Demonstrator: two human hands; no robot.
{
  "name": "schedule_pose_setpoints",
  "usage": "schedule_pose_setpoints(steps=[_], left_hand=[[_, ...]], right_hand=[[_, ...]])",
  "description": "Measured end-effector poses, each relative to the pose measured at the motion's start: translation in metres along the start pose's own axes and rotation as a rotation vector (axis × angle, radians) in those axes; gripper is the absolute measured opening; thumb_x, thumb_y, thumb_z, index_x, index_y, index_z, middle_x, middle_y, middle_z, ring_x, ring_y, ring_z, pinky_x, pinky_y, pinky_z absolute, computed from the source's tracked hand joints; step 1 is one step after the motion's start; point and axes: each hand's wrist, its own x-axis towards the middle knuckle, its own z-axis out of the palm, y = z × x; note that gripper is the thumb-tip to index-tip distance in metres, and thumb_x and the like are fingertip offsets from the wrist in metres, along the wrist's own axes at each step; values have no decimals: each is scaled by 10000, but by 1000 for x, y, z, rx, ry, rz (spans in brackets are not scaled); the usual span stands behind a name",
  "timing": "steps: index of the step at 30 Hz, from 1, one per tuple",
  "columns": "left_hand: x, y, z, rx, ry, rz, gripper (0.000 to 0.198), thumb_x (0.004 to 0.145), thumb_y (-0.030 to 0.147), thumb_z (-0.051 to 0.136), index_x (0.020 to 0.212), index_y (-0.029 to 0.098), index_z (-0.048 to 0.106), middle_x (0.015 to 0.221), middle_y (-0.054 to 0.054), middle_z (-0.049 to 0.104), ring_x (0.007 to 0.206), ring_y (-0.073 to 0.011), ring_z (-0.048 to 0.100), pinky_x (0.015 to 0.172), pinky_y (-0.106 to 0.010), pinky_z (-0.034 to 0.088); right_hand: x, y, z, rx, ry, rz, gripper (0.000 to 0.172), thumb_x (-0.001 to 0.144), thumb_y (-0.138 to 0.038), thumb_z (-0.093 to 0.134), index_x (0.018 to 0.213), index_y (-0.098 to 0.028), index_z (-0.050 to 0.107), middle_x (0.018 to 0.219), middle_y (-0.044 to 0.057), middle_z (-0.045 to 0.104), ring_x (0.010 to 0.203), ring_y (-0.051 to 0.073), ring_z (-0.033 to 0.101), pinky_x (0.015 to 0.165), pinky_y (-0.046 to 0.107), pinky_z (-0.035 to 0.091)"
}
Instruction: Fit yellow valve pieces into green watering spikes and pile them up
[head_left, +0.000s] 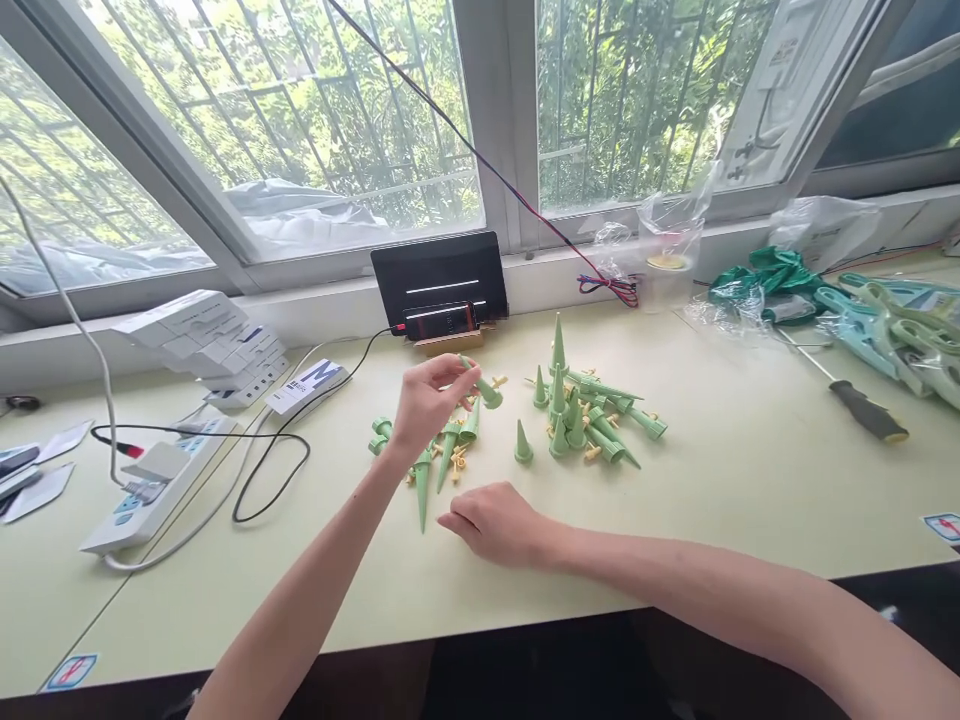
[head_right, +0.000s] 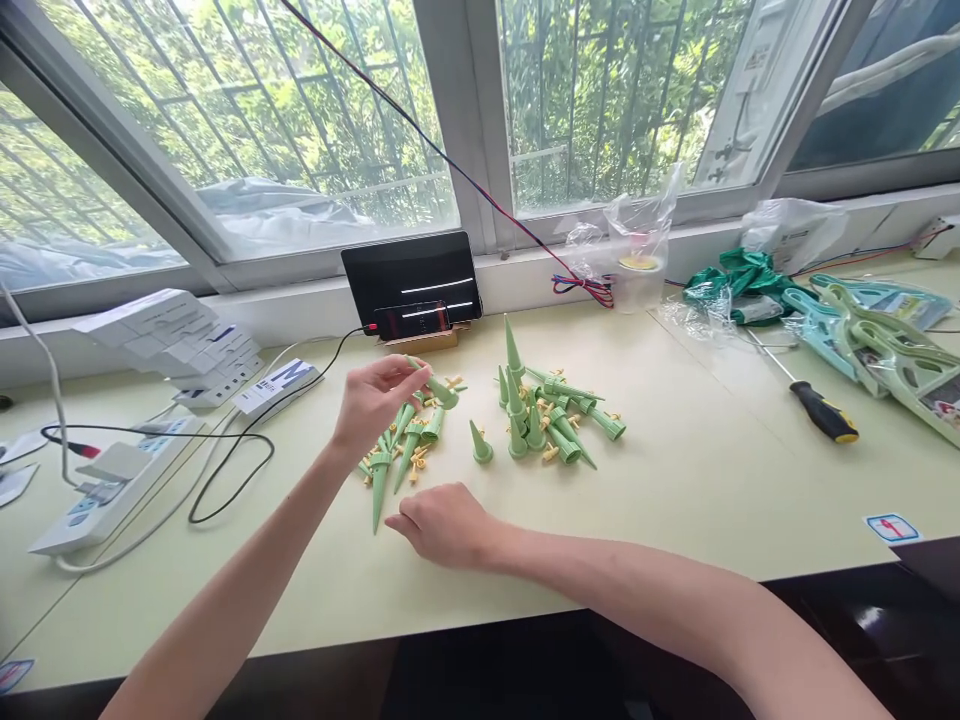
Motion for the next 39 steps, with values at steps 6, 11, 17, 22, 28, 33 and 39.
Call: schedule_pose_setpoints(steps=[6,11,17,22,28,33,39], left_hand=[[10,-5,25,12,-122,-38,351,755,455,736,714,111,678,680,-62,678,639,-197,693,498,-275,593],[10,-12,33,65,-234,-71,382,790,489,690,717,114,696,662,-62,681,637,-188,682,545,-286,616],[11,-21,37,101,-312,-84,354,796,473,688,710,130,693,652,-45,675,649,-186,689,564,-269,612],[11,-26,41,99,-341,-81,359,805,474,673,720,126,688,670,-47,681,650,-179,687,585,-273,614],[11,-26,43,83,-341,-62,353,827,463,647,712,130,676,653,-30,665,634,-166,682,553,-249,598],[6,-20,42,80,-325,-57,320,835,420,648,706,128,675,636,-29,662,602,-146,662,540,-230,580],[1,-19,44,46,-293,-55,309,824,417,666,714,128,678,632,-27,653,599,-148,658,525,-229,573]], right_hand=[[0,-1,-4,46,-29,18,446,1000,-341,483,594,-172,407,557,-36,424,510,96,299,527,262,163],[-1,0,-6,84,-59,12,422,1007,-332,464,622,-172,398,567,-47,395,519,90,269,530,251,167],[-2,3,-4,60,-58,5,411,1012,-352,448,643,-177,398,585,-42,416,527,92,289,529,252,171],[-2,2,-5,53,-49,-9,414,1011,-338,446,635,-179,379,576,-43,405,525,94,284,521,252,169],[-2,1,-6,46,-55,-2,419,1007,-328,458,628,-179,362,570,-46,400,522,91,286,524,256,166],[-3,1,-7,56,-46,3,414,1002,-323,465,630,-179,354,571,-48,396,523,90,279,525,255,166],[-3,1,-7,52,-70,11,406,1005,-329,456,637,-177,382,578,-44,415,528,90,306,538,259,177]])
